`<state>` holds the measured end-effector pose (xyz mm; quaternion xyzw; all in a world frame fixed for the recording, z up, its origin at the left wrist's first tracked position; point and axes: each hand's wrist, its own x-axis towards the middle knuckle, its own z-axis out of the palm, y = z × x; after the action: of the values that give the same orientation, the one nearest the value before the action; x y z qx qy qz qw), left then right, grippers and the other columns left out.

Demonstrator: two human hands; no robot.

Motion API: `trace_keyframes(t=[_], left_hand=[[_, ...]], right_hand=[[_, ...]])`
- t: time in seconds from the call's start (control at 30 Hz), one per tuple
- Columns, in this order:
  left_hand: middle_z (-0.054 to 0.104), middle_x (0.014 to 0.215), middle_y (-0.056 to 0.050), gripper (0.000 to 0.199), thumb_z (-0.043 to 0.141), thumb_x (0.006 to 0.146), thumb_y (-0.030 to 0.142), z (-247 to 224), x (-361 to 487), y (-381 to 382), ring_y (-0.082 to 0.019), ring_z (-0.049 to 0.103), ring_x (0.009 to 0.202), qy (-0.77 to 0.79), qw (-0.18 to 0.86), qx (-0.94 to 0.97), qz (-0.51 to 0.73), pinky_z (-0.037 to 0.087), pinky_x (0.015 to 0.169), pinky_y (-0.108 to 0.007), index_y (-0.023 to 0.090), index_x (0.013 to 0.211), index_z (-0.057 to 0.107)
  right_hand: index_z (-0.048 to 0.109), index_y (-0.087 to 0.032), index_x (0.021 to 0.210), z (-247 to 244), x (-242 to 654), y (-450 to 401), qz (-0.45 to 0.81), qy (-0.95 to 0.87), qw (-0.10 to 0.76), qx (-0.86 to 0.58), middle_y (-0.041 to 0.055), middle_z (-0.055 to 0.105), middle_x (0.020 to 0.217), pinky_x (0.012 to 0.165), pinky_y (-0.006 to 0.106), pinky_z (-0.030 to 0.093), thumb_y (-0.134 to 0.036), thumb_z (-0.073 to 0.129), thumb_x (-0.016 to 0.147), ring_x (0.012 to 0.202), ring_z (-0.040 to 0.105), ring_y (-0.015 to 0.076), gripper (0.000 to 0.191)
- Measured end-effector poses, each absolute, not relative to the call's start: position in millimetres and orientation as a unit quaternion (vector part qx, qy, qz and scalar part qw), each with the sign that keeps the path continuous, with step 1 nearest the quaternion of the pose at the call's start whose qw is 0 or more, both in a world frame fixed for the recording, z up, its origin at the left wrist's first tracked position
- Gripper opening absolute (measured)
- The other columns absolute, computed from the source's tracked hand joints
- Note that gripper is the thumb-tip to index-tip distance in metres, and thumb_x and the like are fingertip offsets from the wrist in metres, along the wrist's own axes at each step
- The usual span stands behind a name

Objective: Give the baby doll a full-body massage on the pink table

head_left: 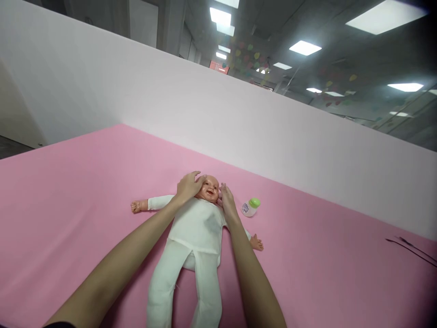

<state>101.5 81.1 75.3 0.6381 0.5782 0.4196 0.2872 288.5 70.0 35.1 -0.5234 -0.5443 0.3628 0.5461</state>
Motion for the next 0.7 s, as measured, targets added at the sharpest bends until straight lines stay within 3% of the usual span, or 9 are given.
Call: trace_keyframes(t=[0.17, 0.3, 0.5, 0.6, 0.7], left_hand=[[0.07, 0.133, -0.009, 0.047, 0.034, 0.103, 0.049, 68, 99, 83, -0.03, 0.064, 0.12, 0.581, 0.297, 0.647, 0.394, 0.047, 0.096, -0.041, 0.025, 0.12, 0.071], [0.077, 0.118, -0.008, 0.054, 0.03, 0.103, 0.056, 70, 100, 81, -0.03, 0.069, 0.104, 0.578, 0.282, 0.658, 0.392, 0.048, 0.084, -0.038, 0.027, 0.109, 0.075], [0.078, 0.118, -0.009, 0.053, 0.044, 0.097, 0.065, 69, 100, 85, -0.03, 0.069, 0.107, 0.585, 0.287, 0.66, 0.374, 0.048, 0.082, -0.034, 0.027, 0.111, 0.078], [0.072, 0.13, -0.012, 0.056, 0.058, 0.088, 0.065, 68, 99, 88, -0.031, 0.067, 0.115, 0.59, 0.298, 0.65, 0.374, 0.048, 0.085, -0.034, 0.023, 0.121, 0.075], [0.075, 0.125, -0.012, 0.053, 0.058, 0.089, 0.064, 66, 96, 90, -0.031, 0.069, 0.111, 0.58, 0.306, 0.652, 0.381, 0.048, 0.084, -0.033, 0.023, 0.116, 0.077]], right_hand=[[0.053, -0.025, 0.143, 26, 283, 73, 0.499, -0.451, 0.522, -0.525, 0.0122, 0.057, 0.149, 0.09, 0.041, 0.061, -0.079, 0.048, 0.089, 0.12, 0.068, 0.0271, 0.077], [0.062, -0.024, 0.136, 31, 282, 73, 0.476, -0.485, 0.511, -0.526, 0.01, 0.067, 0.138, 0.092, 0.043, 0.06, -0.076, 0.052, 0.089, 0.119, 0.068, 0.0278, 0.071], [0.068, -0.026, 0.13, 43, 276, 67, 0.425, -0.537, 0.522, -0.508, 0.0053, 0.068, 0.137, 0.099, 0.043, 0.056, -0.064, 0.063, 0.088, 0.125, 0.063, 0.0267, 0.057], [0.07, -0.024, 0.125, 49, 271, 64, 0.43, -0.534, 0.521, -0.509, 0.0059, 0.071, 0.131, 0.1, 0.043, 0.056, -0.062, 0.067, 0.086, 0.12, 0.066, 0.0265, 0.054], [0.072, -0.022, 0.122, 47, 270, 65, 0.428, -0.536, 0.524, -0.505, 0.0064, 0.074, 0.125, 0.102, 0.042, 0.054, -0.061, 0.068, 0.085, 0.116, 0.067, 0.026, 0.053]])
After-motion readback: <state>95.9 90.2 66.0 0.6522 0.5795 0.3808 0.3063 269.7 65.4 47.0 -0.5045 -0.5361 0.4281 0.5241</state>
